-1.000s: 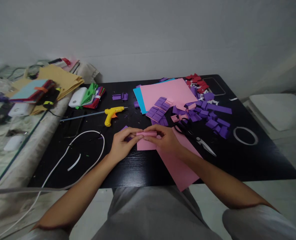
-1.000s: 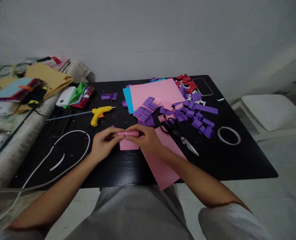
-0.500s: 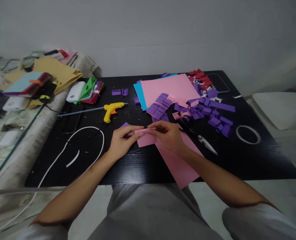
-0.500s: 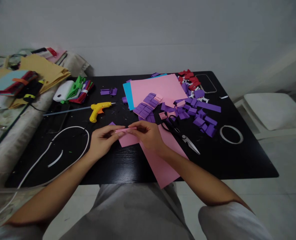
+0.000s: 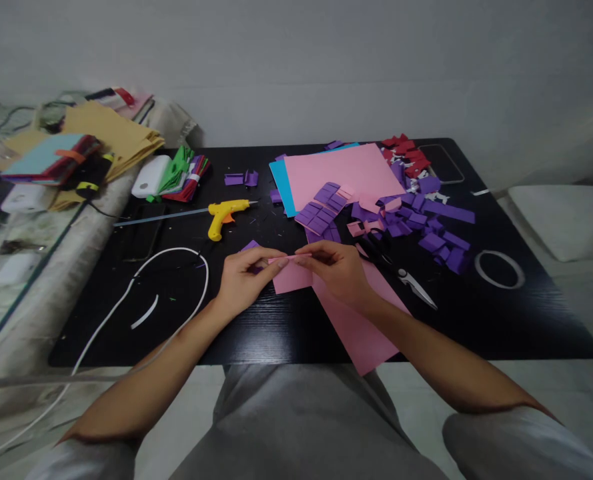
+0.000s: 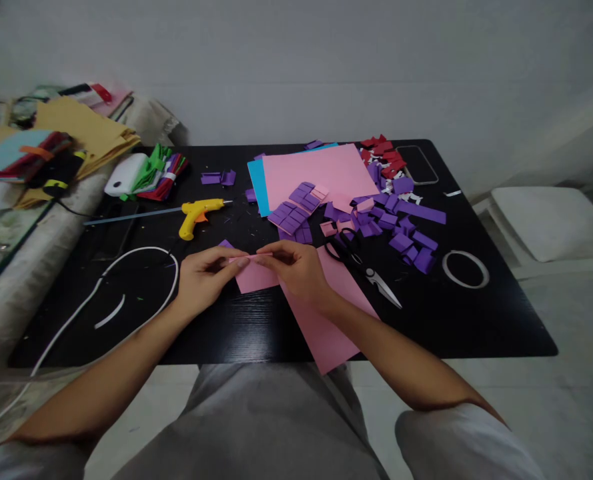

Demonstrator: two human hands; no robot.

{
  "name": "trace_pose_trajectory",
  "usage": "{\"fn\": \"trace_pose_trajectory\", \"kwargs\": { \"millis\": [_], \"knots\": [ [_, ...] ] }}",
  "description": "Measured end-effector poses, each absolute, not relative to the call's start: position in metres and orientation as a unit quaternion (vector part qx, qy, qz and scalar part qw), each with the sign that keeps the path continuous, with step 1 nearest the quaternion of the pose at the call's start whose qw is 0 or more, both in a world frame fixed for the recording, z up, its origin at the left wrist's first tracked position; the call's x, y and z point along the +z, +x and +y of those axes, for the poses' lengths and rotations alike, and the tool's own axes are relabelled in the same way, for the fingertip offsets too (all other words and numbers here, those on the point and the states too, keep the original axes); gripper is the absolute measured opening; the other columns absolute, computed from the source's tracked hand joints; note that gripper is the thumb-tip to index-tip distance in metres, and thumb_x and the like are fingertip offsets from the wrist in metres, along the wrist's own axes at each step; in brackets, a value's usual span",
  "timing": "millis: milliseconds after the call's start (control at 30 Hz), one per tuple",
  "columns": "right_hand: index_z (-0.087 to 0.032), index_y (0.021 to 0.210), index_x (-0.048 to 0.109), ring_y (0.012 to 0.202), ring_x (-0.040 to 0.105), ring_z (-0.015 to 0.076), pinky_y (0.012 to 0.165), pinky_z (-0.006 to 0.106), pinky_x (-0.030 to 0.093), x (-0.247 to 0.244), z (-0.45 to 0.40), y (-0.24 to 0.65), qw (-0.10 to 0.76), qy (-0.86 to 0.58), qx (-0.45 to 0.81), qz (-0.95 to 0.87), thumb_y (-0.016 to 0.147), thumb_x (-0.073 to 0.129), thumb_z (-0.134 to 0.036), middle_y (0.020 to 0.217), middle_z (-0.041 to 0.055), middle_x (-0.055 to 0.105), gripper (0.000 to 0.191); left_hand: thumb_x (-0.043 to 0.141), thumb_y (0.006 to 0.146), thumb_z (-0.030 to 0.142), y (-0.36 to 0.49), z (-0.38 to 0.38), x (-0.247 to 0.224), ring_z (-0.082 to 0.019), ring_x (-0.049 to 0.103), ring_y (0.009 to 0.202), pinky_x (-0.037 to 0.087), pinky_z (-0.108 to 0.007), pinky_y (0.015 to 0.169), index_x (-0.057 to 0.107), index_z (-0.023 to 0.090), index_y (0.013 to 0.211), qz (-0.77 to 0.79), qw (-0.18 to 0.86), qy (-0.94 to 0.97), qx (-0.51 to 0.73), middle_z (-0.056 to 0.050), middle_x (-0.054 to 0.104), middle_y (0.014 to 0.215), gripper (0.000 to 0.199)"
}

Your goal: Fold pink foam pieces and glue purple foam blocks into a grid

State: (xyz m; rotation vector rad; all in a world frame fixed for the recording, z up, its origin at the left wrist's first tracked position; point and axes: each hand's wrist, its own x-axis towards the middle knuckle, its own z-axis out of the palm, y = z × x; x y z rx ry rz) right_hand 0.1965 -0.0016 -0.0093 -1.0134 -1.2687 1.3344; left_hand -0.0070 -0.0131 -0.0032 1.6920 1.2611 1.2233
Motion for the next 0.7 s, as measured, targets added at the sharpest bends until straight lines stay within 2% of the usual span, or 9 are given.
{"fn": "trace_pose_trajectory", "kwargs": {
  "millis": [200,433,700],
  "knots": [
    [-0.025,0.088,0.081,0.082,0.076,0.0205,0.081,0.037,0.063,-0.0094,-0.0022,0.1952,0.498,-0.415,0.536,-0.541,0.076,0.090,-0.046,0.086,0.0020,0.081,0.025,0.080,0.087,0.037,-0.0077,-0.0123,-0.0038,-0.012,0.061,0.058,0.047,-0.024,0.057,0.083,0.022,0.089,0.481,0.339,0.661,0.465,-0.001,0.078,0.074,0.015],
    [-0.025,0.091,0.080,0.077,0.074,0.0183,0.072,0.032,0.060,-0.0113,-0.0044,0.1931,0.484,-0.416,0.537,-0.551,0.080,0.087,-0.041,0.084,0.0014,0.080,0.020,0.080,0.086,0.033,-0.0070,-0.0126,-0.0020,-0.013,0.064,0.060,0.050,-0.025,0.059,0.081,0.022,0.086,0.479,0.331,0.666,0.466,0.000,0.078,0.076,0.011],
    [-0.025,0.090,0.080,0.077,0.071,0.0174,0.072,0.031,0.057,-0.0093,-0.0049,0.1942,0.468,-0.409,0.521,-0.585,0.086,0.083,-0.040,0.085,0.0009,0.079,0.016,0.079,0.086,0.034,-0.0070,-0.0128,-0.0038,-0.013,0.063,0.061,0.049,-0.025,0.058,0.081,0.022,0.086,0.478,0.339,0.666,0.461,-0.001,0.078,0.076,0.013]
  ]
}}
